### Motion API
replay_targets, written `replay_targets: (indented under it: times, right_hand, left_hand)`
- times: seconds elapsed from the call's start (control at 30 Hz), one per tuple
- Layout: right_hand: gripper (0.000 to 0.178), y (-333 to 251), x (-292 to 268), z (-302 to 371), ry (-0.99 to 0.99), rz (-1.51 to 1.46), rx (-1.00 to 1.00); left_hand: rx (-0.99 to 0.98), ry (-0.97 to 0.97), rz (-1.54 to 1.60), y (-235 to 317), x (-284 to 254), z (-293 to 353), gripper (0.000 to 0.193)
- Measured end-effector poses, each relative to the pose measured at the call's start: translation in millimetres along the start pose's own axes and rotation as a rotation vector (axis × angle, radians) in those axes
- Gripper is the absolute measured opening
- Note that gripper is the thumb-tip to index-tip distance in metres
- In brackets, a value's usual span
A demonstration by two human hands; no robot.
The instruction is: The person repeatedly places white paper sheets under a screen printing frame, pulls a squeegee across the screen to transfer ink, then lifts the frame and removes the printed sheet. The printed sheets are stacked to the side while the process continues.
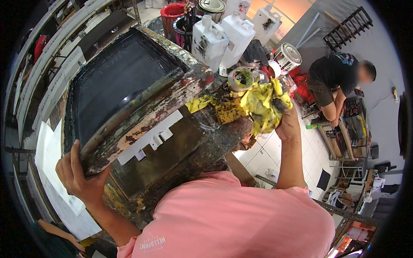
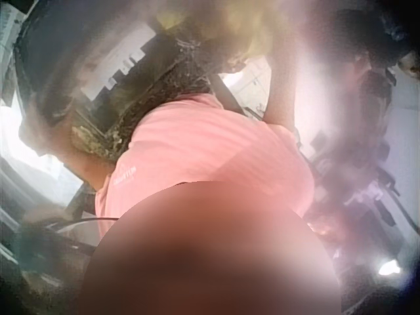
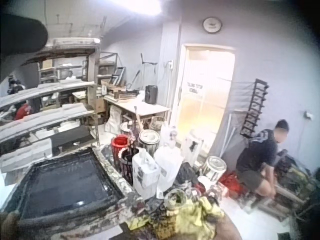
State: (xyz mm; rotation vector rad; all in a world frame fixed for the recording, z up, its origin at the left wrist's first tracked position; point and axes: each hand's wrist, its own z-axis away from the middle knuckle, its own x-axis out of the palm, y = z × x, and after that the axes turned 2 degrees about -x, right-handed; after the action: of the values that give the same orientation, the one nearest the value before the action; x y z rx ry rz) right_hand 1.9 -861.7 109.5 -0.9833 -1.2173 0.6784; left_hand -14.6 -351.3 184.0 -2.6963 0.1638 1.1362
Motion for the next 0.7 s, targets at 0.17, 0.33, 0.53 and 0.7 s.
replay_targets:
  times: [0.17, 0.33, 0.53, 0.7]
  right_hand:
    - [0.042, 23.1, 26.3, 29.7, -0.186, -0.363, 0.227]
    - [0.045, 72.3, 61.4, 37.2, -0.161, -0.369, 0.411]
    - [0.031, 128.3, 129.1, 32.5, -0.156, -0.372, 0.501]
    - [0.030, 166.3, 138.6, 16.4, -0.322, -0.520, 0.723]
  left_hand:
    - [0.010, 0.006, 0.032, -4.0, -5.7, -17.5, 0.085]
    - [-0.005, 0.009, 0.062, -9.4, -5.0, -16.6, 0.085]
    - [-0.014, 0.025, 0.056, -4.7, -3.9, -14.6, 0.084]
    - [-0.017, -0.006, 0.042, -12.0, -1.6, -8.9, 0.080]
